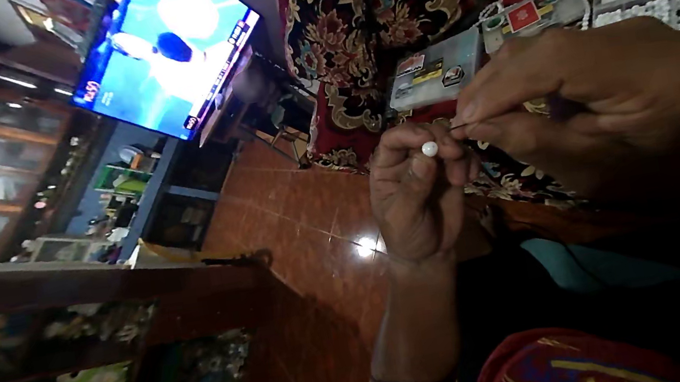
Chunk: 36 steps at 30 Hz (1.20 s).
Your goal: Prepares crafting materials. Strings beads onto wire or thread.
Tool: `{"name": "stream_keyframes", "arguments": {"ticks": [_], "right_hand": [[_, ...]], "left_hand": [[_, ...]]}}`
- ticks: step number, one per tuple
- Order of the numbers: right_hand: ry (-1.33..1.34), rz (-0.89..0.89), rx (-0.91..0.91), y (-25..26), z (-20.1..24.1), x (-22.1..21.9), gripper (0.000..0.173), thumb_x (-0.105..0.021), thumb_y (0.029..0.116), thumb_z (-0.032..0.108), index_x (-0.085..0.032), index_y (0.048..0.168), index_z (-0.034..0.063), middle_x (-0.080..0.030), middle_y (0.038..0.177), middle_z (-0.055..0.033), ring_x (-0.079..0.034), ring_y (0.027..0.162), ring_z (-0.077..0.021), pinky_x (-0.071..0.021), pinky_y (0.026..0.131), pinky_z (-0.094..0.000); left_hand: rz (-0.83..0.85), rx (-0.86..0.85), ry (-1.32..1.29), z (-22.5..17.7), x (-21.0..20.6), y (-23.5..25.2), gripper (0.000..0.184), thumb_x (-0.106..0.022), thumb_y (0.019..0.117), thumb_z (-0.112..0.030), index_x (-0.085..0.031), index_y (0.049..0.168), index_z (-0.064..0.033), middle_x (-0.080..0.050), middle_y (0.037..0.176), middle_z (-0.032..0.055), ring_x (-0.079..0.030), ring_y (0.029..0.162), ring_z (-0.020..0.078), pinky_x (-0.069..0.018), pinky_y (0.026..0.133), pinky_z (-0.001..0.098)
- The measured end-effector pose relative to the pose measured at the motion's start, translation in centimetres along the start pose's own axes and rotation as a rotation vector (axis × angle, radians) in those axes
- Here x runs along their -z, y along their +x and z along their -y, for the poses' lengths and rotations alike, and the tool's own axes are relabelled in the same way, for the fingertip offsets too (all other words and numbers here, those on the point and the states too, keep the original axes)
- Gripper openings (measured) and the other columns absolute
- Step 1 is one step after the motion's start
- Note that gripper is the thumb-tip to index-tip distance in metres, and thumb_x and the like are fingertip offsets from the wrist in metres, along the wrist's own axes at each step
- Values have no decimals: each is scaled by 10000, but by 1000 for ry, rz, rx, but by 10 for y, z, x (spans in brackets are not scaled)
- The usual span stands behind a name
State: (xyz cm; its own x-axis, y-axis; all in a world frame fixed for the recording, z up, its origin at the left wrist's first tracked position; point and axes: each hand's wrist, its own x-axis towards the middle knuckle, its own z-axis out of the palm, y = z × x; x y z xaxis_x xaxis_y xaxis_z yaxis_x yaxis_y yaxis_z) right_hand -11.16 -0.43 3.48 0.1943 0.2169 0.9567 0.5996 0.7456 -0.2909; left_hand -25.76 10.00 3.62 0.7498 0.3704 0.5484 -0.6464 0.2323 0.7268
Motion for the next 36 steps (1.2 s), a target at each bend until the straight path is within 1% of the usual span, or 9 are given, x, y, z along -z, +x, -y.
{"name": "stream_keyframes", "arguments": {"ticks": [5, 10, 16, 21, 24, 27, 36], "right_hand": [[-1, 10, 2, 0, 0, -1, 98, -634, 972, 41, -704, 970, -28, -738, 955, -77, -716, 930, -101, -610, 833, -237], [-12, 30, -1, 0, 1, 0, 99, -630, 973, 36, -707, 965, -27, -739, 958, -81, -715, 932, -100, -605, 835, -229], [47, 53, 22, 0, -4, -1, 102, -623, 981, 47, -694, 965, -25, -715, 980, -88, -692, 964, -116, -595, 839, -242], [51, 39, 27, -1, -5, -3, 93, -638, 976, 47, -698, 972, -24, -713, 978, -89, -690, 962, -121, -594, 839, -245], [50, 22, 28, -2, -5, -4, 93, -640, 974, 48, -699, 981, -24, -716, 986, -88, -688, 967, -112, -590, 845, -236], [68, 4, 24, -2, -6, -5, 81, -648, 971, 41, -699, 982, -21, -715, 988, -80, -685, 959, -100, -589, 842, -230], [69, 16, 9, -1, -5, -4, 89, -647, 974, 48, -703, 968, -21, -709, 969, -76, -682, 947, -99, -586, 829, -227]], "left_hand": [[-4, -4, -1, 0, 1, -1, 118, -665, 988, -158, -689, 1080, -88, -695, 892, 40, -660, 744, 100, -557, 680, 244], [9, -14, 11, -2, 1, -1, 122, -665, 988, -152, -689, 1088, -88, -698, 915, 40, -663, 758, 102, -562, 689, 246], [6, -20, 19, -2, 3, -2, 122, -660, 991, -150, -689, 1091, -86, -702, 904, 42, -667, 752, 105, -571, 697, 257], [8, -9, 12, -2, 3, -3, 120, -657, 996, -163, -684, 1089, -94, -695, 914, 40, -663, 759, 102, -567, 695, 249], [11, 4, 0, -2, 3, -4, 117, -657, 994, -161, -691, 1087, -99, -694, 902, 27, -657, 753, 93, -563, 698, 246], [17, 7, -5, -1, 2, -3, 128, -645, 1002, -161, -688, 1102, -95, -696, 907, 36, -659, 762, 99, -561, 706, 250], [13, 4, -6, -1, 2, -2, 117, -668, 988, -165, -684, 1079, -95, -686, 885, 32, -650, 740, 91, -553, 677, 237]]}}
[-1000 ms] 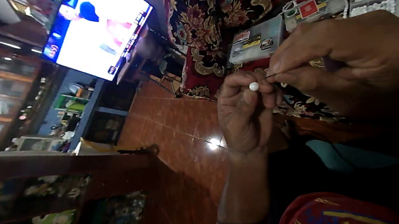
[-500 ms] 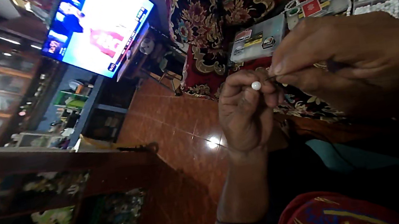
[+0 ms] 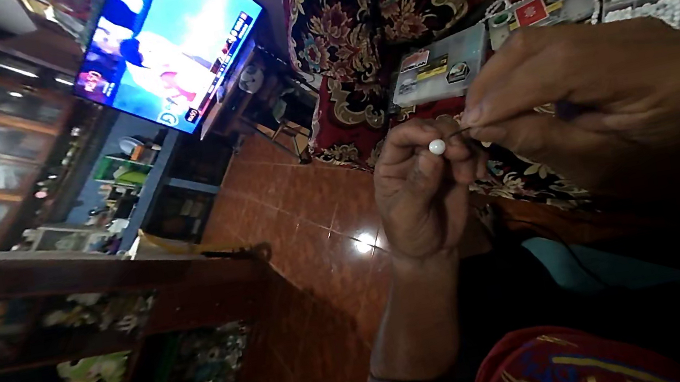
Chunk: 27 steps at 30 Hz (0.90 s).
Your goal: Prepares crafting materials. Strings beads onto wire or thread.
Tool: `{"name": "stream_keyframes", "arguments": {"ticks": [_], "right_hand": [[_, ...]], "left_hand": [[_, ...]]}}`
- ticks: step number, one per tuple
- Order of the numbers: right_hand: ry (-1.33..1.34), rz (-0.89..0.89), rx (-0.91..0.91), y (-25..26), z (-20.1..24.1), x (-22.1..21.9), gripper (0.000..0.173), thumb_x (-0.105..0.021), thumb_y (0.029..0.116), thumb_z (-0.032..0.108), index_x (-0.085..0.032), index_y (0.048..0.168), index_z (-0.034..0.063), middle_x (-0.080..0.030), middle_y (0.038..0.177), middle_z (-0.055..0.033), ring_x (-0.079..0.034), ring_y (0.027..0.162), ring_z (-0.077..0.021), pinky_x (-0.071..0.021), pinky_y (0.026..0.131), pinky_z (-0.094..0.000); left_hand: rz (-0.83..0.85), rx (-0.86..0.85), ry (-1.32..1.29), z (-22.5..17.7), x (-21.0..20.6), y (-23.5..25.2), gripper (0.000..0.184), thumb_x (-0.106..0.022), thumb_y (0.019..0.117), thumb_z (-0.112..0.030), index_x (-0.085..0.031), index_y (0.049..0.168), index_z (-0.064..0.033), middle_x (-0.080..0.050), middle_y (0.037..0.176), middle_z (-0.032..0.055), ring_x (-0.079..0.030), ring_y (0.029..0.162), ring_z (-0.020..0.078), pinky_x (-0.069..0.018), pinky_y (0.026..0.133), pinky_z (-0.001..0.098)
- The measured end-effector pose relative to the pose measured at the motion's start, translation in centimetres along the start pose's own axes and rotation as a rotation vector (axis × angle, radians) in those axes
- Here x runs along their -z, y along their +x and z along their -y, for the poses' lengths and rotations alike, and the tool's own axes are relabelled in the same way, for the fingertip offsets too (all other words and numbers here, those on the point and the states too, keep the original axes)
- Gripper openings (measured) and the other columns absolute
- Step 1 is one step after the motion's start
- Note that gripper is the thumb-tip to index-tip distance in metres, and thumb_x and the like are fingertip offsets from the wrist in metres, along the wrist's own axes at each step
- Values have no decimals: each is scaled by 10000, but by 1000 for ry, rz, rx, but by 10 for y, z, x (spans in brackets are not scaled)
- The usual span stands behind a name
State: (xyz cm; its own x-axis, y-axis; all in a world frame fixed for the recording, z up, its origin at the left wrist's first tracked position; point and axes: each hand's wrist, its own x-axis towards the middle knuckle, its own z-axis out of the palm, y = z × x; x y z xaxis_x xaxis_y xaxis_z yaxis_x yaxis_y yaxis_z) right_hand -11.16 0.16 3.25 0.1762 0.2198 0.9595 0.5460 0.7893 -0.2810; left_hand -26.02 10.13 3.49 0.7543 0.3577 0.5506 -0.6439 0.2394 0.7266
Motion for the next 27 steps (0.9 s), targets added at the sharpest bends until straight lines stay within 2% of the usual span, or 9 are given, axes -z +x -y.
{"name": "stream_keyframes", "arguments": {"ticks": [14, 21, 27], "right_hand": [[-16, 46, -12, -2, 2, -1, 99, -644, 975, 65, -714, 974, -5, -704, 967, -57, -679, 939, -101, -589, 807, -224], [-5, 29, 14, -1, -2, -2, 118, -636, 984, 71, -704, 970, -26, -711, 959, -78, -686, 942, -109, -590, 824, -235], [-39, 29, -1, -1, 1, -1, 130, -631, 984, 80, -716, 970, -17, -708, 950, -67, -679, 922, -100, -584, 795, -223]], "left_hand": [[-27, -10, -8, -1, 0, -3, 113, -667, 987, -161, -687, 1068, -84, -684, 884, 36, -650, 734, 101, -552, 667, 242], [-26, -6, -2, -1, 0, -3, 118, -671, 985, -165, -691, 1072, -87, -691, 865, 35, -657, 734, 95, -552, 663, 238], [-20, -2, 1, 0, 0, -3, 119, -676, 981, -159, -692, 1075, -88, -691, 841, 28, -661, 726, 100, -559, 675, 245]]}}
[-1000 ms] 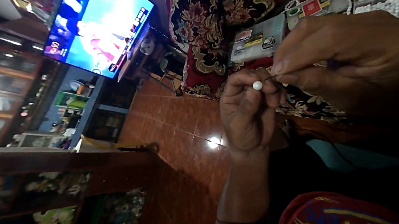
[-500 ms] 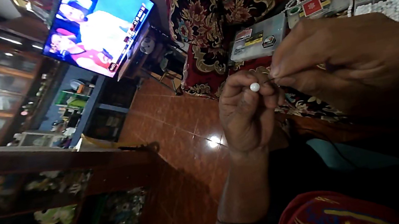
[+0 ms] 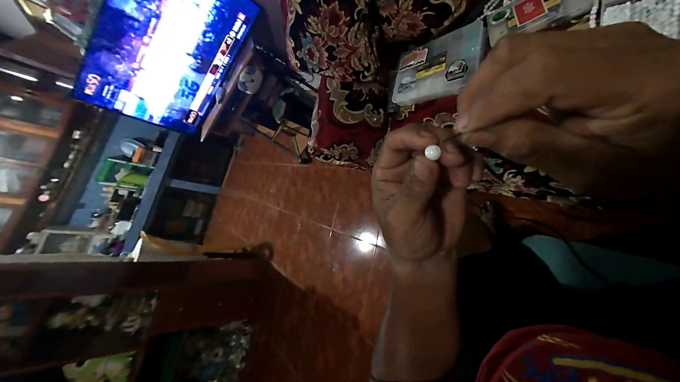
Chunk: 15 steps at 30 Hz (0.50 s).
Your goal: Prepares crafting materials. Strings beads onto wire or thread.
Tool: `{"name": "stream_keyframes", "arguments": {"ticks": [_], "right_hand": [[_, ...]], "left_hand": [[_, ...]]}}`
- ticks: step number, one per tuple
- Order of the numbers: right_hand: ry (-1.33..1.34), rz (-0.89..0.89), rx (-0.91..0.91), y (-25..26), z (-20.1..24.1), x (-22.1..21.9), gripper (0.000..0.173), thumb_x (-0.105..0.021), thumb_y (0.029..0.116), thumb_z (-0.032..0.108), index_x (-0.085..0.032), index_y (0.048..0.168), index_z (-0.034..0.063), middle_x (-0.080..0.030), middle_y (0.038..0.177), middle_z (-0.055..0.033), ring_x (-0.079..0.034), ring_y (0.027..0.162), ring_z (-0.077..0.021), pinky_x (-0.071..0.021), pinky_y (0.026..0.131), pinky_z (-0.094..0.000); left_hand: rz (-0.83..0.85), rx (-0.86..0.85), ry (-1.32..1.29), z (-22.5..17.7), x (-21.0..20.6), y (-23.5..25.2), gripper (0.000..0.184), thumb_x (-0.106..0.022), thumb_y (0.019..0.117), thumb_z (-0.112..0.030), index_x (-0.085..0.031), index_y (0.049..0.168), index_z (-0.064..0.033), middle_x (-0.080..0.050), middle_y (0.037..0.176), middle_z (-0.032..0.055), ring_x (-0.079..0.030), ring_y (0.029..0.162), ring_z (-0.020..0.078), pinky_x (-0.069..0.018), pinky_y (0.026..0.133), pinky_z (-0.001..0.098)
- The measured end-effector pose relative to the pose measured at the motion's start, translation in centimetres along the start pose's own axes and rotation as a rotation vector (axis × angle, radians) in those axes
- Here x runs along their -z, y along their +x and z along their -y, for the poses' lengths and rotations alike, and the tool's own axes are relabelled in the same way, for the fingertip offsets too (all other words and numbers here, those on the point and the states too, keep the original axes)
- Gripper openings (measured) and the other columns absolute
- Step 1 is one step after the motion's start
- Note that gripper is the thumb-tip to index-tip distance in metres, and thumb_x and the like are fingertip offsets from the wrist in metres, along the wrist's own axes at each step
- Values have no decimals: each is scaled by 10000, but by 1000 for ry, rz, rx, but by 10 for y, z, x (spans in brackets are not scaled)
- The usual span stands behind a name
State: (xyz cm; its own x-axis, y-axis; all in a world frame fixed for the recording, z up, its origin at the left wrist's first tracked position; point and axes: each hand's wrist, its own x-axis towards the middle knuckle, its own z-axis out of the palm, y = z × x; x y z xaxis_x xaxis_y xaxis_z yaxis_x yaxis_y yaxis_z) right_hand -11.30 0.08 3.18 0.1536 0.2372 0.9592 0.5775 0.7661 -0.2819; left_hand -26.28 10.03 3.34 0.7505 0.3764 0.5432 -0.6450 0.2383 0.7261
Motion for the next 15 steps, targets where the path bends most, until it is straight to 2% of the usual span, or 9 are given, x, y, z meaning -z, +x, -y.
{"name": "stream_keyframes", "arguments": {"ticks": [15], "right_hand": [[9, 8, -12, 1, 4, 2, 132, -620, 983, 72, -722, 987, -12, -707, 949, -54, -681, 918, -94, -590, 793, -223]], "left_hand": [[-7, 13, -23, -1, 0, 2, 125, -679, 981, -163, -699, 1076, -84, -695, 856, 32, -656, 718, 96, -559, 670, 240]]}}
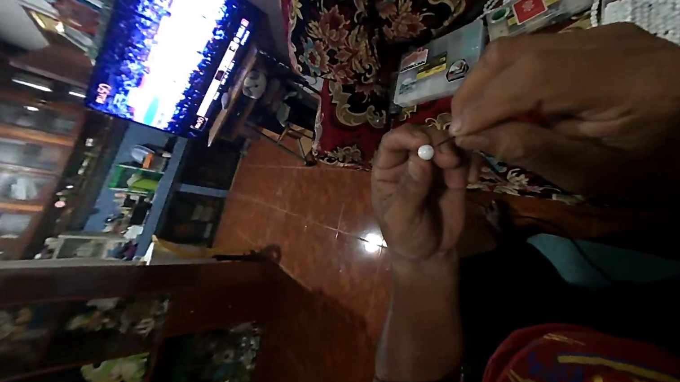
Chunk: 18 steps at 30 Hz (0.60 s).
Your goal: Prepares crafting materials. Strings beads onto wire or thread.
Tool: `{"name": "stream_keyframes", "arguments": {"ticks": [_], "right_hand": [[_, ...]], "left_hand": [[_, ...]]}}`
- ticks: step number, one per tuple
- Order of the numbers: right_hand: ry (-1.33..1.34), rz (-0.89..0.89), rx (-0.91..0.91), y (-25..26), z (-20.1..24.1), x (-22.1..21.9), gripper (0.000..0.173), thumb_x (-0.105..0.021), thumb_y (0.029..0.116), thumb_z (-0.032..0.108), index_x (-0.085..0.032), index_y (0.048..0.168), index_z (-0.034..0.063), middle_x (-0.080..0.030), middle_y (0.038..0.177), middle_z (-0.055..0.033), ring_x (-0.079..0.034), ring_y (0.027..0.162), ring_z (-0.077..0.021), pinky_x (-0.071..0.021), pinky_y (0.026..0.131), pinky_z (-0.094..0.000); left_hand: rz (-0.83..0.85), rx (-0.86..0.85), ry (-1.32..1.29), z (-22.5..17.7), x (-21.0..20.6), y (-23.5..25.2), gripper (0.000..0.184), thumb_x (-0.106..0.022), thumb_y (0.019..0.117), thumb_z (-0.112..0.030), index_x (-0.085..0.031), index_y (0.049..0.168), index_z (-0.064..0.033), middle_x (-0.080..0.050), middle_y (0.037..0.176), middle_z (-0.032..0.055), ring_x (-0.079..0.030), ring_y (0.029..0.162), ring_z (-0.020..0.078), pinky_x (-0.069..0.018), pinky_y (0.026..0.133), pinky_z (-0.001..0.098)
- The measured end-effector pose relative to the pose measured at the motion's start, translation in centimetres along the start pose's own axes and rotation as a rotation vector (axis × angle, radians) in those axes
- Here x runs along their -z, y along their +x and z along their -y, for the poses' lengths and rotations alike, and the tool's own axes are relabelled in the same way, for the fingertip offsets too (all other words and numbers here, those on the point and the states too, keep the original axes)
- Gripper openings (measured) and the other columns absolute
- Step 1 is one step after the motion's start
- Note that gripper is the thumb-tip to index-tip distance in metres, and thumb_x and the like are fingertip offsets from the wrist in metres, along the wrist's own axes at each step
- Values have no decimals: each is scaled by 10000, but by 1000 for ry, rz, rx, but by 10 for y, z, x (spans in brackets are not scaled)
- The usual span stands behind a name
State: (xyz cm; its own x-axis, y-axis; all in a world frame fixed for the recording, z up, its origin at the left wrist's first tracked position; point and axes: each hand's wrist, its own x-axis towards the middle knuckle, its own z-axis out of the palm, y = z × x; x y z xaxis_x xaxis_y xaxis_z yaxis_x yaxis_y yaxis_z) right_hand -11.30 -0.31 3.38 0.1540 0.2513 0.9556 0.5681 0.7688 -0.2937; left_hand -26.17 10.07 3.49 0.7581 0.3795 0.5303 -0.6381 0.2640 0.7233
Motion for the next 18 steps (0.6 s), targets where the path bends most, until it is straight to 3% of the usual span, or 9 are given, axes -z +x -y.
{"name": "stream_keyframes", "arguments": {"ticks": [18], "right_hand": [[12, 7, 14, 0, -2, -1, 148, -604, 991, 73, -714, 989, -27, -705, 948, -72, -674, 914, -85, -574, 789, -205]], "left_hand": [[13, 5, 6, -1, 0, -3, 116, -678, 979, -152, -698, 1068, -80, -695, 853, 45, -666, 733, 115, -568, 687, 263]]}}
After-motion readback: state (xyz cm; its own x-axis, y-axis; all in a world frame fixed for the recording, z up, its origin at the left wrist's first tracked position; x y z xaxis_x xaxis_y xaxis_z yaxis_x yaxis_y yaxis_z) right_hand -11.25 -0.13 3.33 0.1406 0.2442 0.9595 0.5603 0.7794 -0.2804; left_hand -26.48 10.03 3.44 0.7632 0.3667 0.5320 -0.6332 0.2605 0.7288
